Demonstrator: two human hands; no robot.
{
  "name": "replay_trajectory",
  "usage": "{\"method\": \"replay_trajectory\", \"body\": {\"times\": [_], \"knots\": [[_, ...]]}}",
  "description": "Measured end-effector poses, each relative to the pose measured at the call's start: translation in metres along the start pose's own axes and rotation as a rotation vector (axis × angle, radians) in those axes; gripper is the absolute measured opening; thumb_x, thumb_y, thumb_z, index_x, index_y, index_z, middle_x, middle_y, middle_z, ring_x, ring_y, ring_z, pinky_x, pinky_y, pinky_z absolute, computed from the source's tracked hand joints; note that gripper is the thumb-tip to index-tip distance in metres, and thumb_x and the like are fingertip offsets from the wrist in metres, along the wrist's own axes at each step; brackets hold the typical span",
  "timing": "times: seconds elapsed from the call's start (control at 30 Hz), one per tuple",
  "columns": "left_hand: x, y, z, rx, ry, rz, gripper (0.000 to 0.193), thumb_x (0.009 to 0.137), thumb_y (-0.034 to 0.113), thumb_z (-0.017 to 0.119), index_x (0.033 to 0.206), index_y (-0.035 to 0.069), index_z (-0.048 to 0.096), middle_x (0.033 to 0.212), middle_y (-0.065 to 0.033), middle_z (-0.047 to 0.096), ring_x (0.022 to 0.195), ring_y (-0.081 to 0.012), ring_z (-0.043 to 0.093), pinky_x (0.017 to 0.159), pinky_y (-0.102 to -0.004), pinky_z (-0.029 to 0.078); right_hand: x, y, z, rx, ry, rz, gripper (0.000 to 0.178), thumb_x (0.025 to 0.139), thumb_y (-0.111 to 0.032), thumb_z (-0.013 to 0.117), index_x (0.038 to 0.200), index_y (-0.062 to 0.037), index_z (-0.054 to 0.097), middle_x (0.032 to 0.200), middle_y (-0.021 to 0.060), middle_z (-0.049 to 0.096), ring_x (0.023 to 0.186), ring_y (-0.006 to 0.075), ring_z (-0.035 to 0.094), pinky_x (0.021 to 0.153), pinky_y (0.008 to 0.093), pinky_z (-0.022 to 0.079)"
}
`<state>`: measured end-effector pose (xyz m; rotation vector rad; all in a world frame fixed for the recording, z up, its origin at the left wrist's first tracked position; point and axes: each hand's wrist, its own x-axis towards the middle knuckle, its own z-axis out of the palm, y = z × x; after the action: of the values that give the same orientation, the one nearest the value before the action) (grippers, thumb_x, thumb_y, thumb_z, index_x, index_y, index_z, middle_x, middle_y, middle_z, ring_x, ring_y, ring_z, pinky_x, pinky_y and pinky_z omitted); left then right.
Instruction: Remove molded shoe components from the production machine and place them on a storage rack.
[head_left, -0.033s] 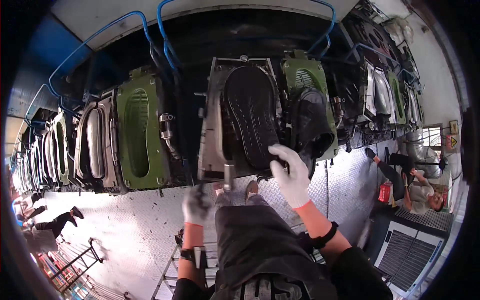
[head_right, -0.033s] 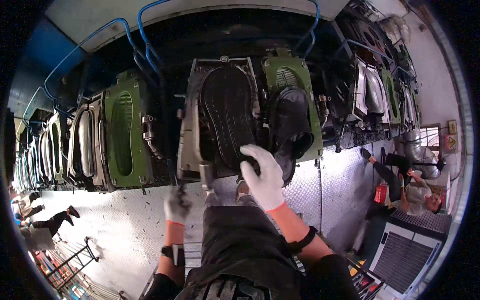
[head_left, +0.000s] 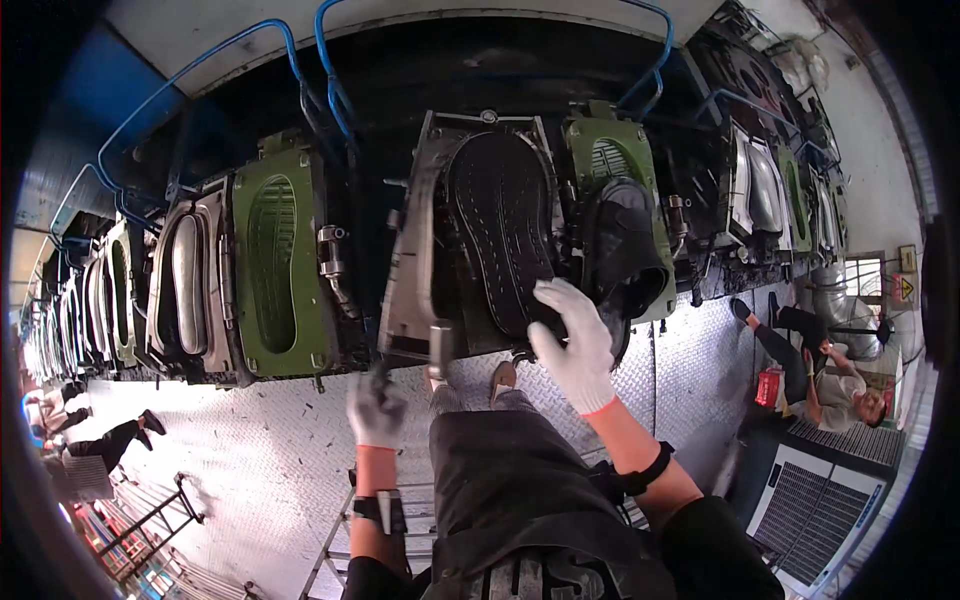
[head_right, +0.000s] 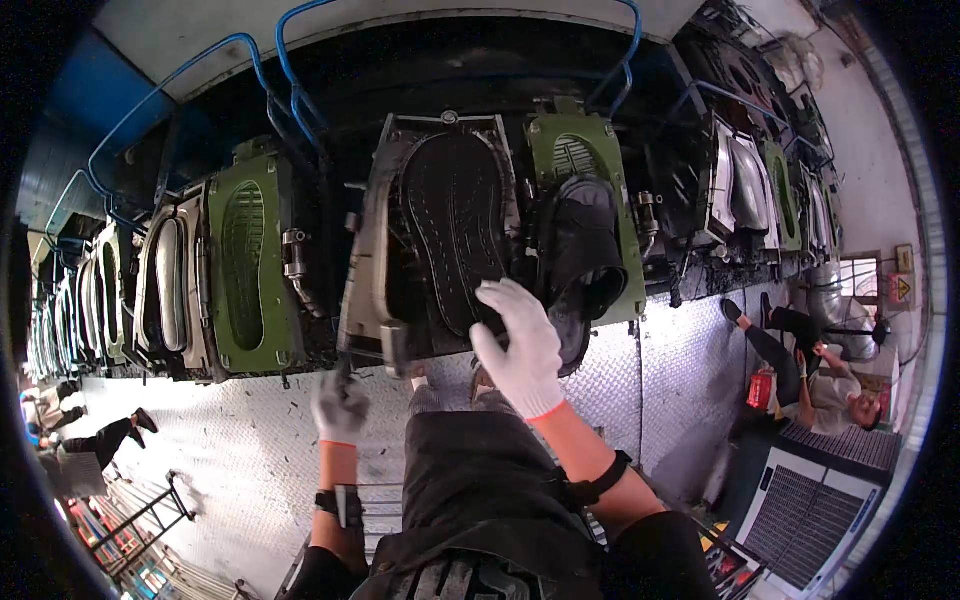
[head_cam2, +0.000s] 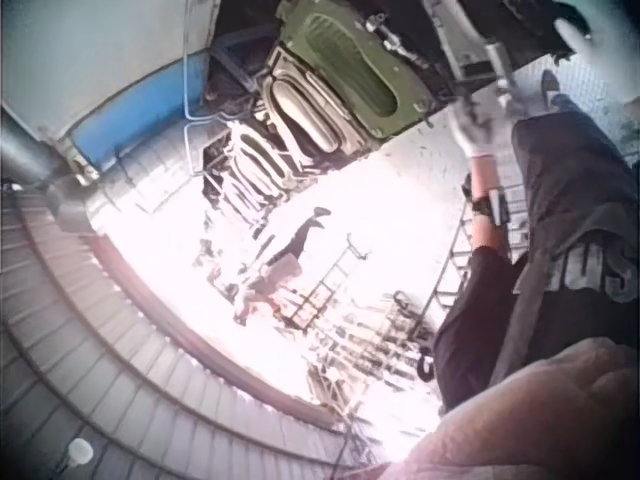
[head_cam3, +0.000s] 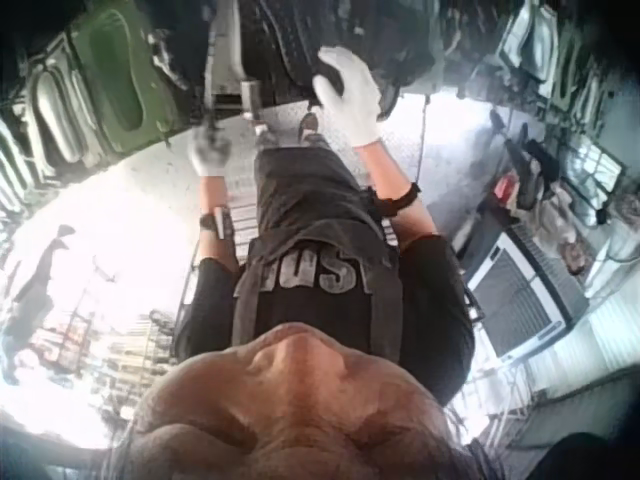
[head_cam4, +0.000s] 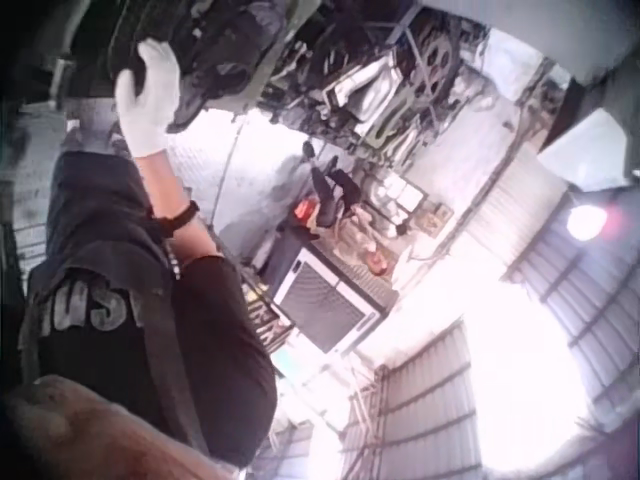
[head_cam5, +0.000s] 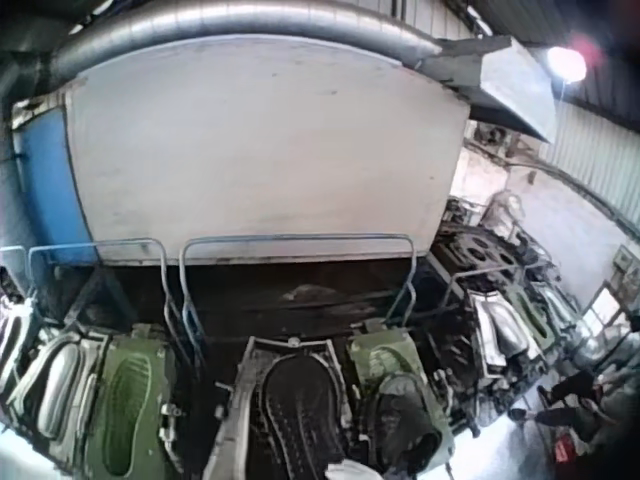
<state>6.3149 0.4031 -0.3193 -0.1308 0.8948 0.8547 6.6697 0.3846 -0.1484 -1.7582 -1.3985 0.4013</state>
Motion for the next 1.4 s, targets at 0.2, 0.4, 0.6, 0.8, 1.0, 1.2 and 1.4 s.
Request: {"method": "replay_trajectory", "body": {"times": [0.2,0.4,0.6,0.8,1.0,1.2,1.4], "knots": [[0.002,-0.074,0.034,-0.216,0.057,0.138,0.034,0.094,0.029,0.051,0.11,0.0,0.058,0.093,-0.0118,0.063,0.08,-0.0252,0.06,0.074,-0.034,0.051,0.015,0.001,0.025,-0.439,-0.285,0.045,0.078,0.064,-0.028,0.081,0.134,-0.014,0.048,0.145,0.0206,0.033,0.134,0.0473,0.029,0.105,0.051,0.037],[0.099,-0.148,0.171,0.669,-0.024,0.294,0.038,0.1,0.025,0.042,0.127,0.001,0.054,0.122,-0.0083,0.059,0.107,-0.0204,0.057,0.093,-0.0333,0.045,0.017,0.026,0.034,-0.519,-0.255,0.06,0.087,0.061,-0.028,0.084,0.138,-0.0215,0.045,0.147,0.0207,0.031,0.132,0.0488,0.031,0.098,0.0524,0.042],[0.152,-0.147,0.114,0.362,-0.246,-0.025,0.053,0.099,0.047,0.042,0.134,0.008,0.051,0.128,-0.0083,0.059,0.114,-0.0242,0.057,0.095,-0.0374,0.048,0.032,0.023,0.043,-0.525,-0.272,0.065,0.083,0.062,-0.031,0.082,0.136,-0.0249,0.047,0.146,0.0195,0.033,0.128,0.0448,0.038,0.088,0.0484,0.047],[0.139,-0.132,0.09,0.362,-0.189,-0.078,0.055,0.098,0.049,0.043,0.135,0.009,0.05,0.128,-0.0078,0.059,0.115,-0.0239,0.057,0.095,-0.0379,0.048,0.061,0.014,0.04,-0.413,-0.27,0.077,0.083,0.063,-0.029,0.081,0.137,-0.0208,0.045,0.147,0.021,0.03,0.126,0.0465,0.038,0.093,0.0498,0.046],[0.062,-0.123,0.039,0.316,-0.077,-0.224,0.057,0.097,0.051,0.044,0.136,0.01,0.049,0.129,-0.0073,0.059,0.116,-0.0236,0.057,0.095,-0.0385,0.049,0.106,-0.001,-0.01,-0.224,-0.189,0.03,0.074,0.067,-0.025,0.074,0.134,-0.009,0.047,0.138,0.0195,0.043,0.122,0.0395,0.046,0.098,0.0464,0.046],[0.052,-0.121,0.028,0.548,-0.037,-0.218,0.07,0.093,0.062,0.043,0.141,0.012,0.043,0.134,-0.0062,0.055,0.12,-0.0243,0.055,0.1,-0.0417,0.045,0.132,0.036,-0.126,0.37,0.118,0.252,0.025,0.087,-0.001,0.057,0.112,-0.0003,0.058,0.108,0.0149,0.065,0.101,0.0216,0.065,0.077,0.0332,0.056],[0.128,-0.116,0.059,0.631,-0.174,0.056,0.056,0.098,0.045,0.043,0.142,0.011,0.041,0.135,-0.0062,0.054,0.122,-0.0227,0.054,0.101,-0.0401,0.045,0.005,0.101,-0.161,1.889,0.371,0.644,0.062,0.086,-0.028,0.055,0.141,-0.0034,0.04,0.141,0.0191,0.046,0.127,0.0383,0.048,0.098,0.0588,0.045]]}}
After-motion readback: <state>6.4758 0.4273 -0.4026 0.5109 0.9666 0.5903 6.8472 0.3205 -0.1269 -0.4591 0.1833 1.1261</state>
